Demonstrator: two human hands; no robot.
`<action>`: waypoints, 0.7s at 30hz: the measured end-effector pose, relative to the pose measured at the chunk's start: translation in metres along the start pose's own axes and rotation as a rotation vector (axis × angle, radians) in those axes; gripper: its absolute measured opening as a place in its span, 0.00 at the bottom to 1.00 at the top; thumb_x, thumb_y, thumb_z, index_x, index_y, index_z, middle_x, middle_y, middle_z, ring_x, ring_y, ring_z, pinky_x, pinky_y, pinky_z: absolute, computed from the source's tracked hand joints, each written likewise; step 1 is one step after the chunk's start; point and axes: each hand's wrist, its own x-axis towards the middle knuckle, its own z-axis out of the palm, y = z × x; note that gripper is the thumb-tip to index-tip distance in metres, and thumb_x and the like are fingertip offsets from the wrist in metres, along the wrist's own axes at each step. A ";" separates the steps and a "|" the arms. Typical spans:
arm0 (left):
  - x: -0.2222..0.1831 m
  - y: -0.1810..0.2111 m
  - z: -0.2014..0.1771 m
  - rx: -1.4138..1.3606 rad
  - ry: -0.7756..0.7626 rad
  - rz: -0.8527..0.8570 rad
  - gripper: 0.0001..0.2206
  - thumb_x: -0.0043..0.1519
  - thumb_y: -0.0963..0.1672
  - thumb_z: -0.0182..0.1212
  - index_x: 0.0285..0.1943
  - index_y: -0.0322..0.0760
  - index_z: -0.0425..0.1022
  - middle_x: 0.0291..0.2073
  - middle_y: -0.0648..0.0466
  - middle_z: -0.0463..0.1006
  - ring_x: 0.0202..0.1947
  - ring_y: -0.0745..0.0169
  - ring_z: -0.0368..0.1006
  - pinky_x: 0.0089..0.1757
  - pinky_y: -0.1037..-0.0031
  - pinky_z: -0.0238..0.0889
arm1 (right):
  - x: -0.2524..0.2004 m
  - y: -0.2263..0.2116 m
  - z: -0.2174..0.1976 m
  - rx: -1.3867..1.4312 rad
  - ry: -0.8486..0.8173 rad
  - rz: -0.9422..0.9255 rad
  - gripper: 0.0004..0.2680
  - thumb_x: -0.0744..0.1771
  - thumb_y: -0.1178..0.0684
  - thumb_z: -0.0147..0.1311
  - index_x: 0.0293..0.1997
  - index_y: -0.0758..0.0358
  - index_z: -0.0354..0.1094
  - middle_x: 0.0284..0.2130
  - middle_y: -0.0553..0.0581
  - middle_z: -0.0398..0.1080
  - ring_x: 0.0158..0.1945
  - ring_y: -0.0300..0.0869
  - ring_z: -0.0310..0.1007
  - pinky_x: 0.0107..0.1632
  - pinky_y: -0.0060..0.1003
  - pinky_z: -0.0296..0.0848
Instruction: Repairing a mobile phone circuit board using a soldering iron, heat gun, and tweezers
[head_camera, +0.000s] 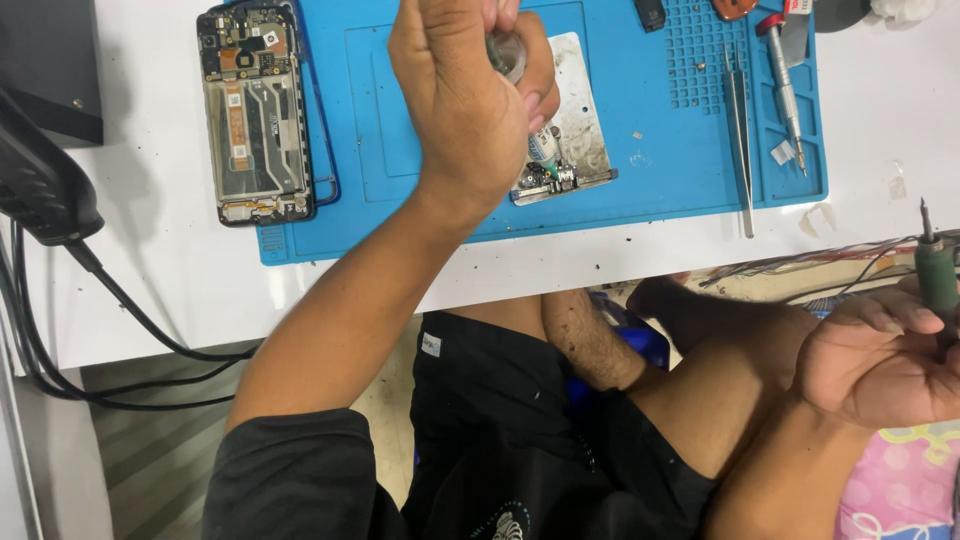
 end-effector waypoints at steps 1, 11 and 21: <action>0.000 -0.001 -0.001 -0.001 0.010 -0.007 0.17 0.68 0.54 0.42 0.35 0.43 0.58 0.21 0.53 0.58 0.12 0.64 0.51 0.16 0.73 0.50 | 0.001 0.000 -0.002 0.020 -0.014 -0.012 0.12 0.74 0.50 0.53 0.61 0.59 0.80 0.64 0.51 0.76 0.61 0.31 0.79 0.69 0.22 0.73; 0.000 0.001 -0.001 0.029 0.012 -0.028 0.15 0.68 0.52 0.41 0.34 0.42 0.57 0.19 0.52 0.55 0.11 0.64 0.51 0.15 0.74 0.50 | -0.001 0.000 0.002 -0.032 0.020 0.020 0.09 0.76 0.48 0.52 0.57 0.54 0.80 0.61 0.45 0.74 0.61 0.26 0.77 0.68 0.19 0.70; 0.000 0.001 0.000 0.022 0.026 -0.056 0.18 0.67 0.55 0.41 0.33 0.41 0.56 0.15 0.52 0.52 0.11 0.63 0.51 0.16 0.74 0.50 | -0.001 -0.002 0.000 -0.032 0.036 0.019 0.10 0.76 0.48 0.52 0.58 0.55 0.80 0.60 0.45 0.76 0.60 0.26 0.77 0.68 0.19 0.70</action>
